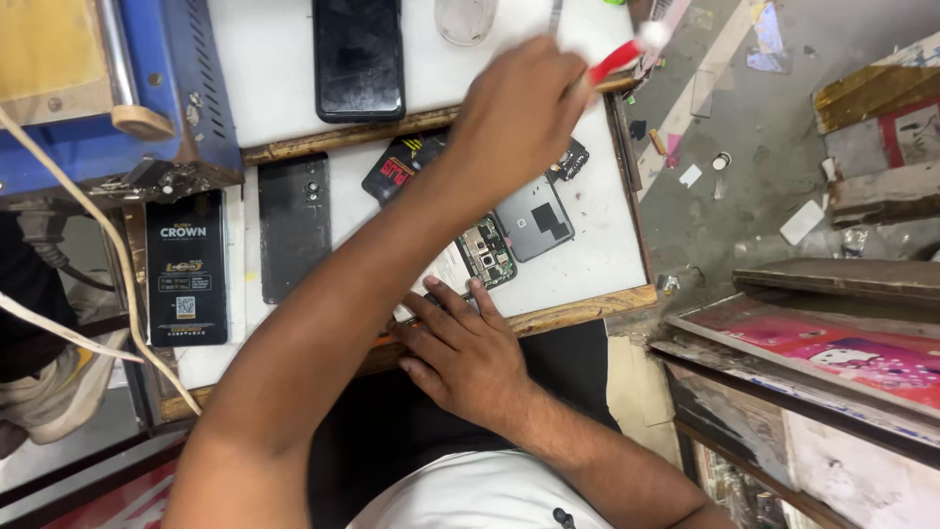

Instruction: The person disassembles a smartphone, removes the battery, cleans the interior with a cloth, and reassembles the device using a screwdriver. The person handles the phone frame, battery, and internal components throughout the process.

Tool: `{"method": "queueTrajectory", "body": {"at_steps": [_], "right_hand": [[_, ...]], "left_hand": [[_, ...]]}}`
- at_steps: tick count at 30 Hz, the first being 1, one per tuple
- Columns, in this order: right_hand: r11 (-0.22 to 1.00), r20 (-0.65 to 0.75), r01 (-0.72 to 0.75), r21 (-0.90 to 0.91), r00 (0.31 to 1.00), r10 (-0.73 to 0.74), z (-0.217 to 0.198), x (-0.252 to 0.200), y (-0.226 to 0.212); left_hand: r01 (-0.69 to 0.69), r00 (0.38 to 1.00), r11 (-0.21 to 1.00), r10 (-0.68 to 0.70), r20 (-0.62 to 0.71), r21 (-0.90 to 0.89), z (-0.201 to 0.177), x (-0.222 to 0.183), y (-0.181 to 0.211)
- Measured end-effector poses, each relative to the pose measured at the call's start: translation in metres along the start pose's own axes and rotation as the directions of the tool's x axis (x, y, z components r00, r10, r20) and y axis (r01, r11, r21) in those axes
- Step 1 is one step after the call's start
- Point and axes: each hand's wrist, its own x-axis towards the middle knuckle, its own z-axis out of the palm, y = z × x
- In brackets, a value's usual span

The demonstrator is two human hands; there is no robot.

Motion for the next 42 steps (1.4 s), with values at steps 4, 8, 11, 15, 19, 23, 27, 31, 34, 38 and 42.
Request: {"method": "queueTrajectory", "body": {"at_steps": [4, 8, 11, 15, 19, 23, 27, 31, 34, 38, 42], "right_hand": [[1.0, -0.024, 0.009, 0.017, 1.0, -0.009, 0.001, -0.001, 0.001], [1.0, 0.001, 0.016, 0.015, 1.0, -0.016, 0.004, -0.004, 0.003], [1.0, -0.039, 0.025, -0.001, 0.999, -0.025, 0.006, -0.003, 0.003], [1.0, -0.041, 0.026, -0.004, 0.999, -0.026, 0.007, -0.006, 0.005], [0.999, -0.039, 0.034, -0.02, 0.999, -0.035, 0.008, -0.007, 0.007], [0.999, -0.025, 0.034, -0.01, 0.999, -0.034, 0.008, -0.005, 0.006], [1.0, -0.02, 0.027, 0.009, 0.999, -0.026, 0.008, -0.005, 0.005], [0.999, -0.031, 0.034, -0.008, 0.999, -0.034, 0.008, -0.006, 0.004], [0.999, -0.043, 0.035, -0.018, 0.998, -0.036, 0.009, -0.005, 0.004], [1.0, -0.022, 0.027, -0.012, 0.999, -0.027, 0.01, -0.006, 0.005], [1.0, -0.02, 0.019, -0.006, 1.0, -0.02, 0.009, -0.006, 0.005]], "left_hand": [[0.029, 0.999, 0.915, -0.014, 0.041, -0.401, -0.028, -0.046, 0.014], [0.141, 0.986, 0.961, -0.115, 0.117, -0.24, -0.015, -0.06, 0.005], [0.165, 0.983, 0.96, -0.143, 0.111, -0.225, -0.003, -0.057, 0.003], [0.199, 0.975, 0.955, -0.171, 0.141, -0.219, 0.007, -0.056, 0.002], [0.233, 0.959, 0.962, -0.203, 0.198, -0.141, 0.01, -0.057, 0.0], [0.244, 0.958, 0.956, -0.212, 0.196, -0.162, 0.001, -0.061, 0.001], [0.253, 0.96, 0.949, -0.223, 0.168, -0.187, -0.001, -0.061, 0.002], [0.211, 0.977, 0.959, -0.203, 0.061, -0.192, 0.006, -0.054, 0.0], [0.264, 0.962, 0.944, -0.242, 0.13, -0.2, 0.01, -0.052, -0.001], [0.266, 0.96, 0.941, -0.238, 0.149, -0.208, 0.013, -0.056, 0.002], [0.24, 0.97, 0.91, -0.216, 0.108, -0.338, 0.0, -0.062, 0.007]]}}
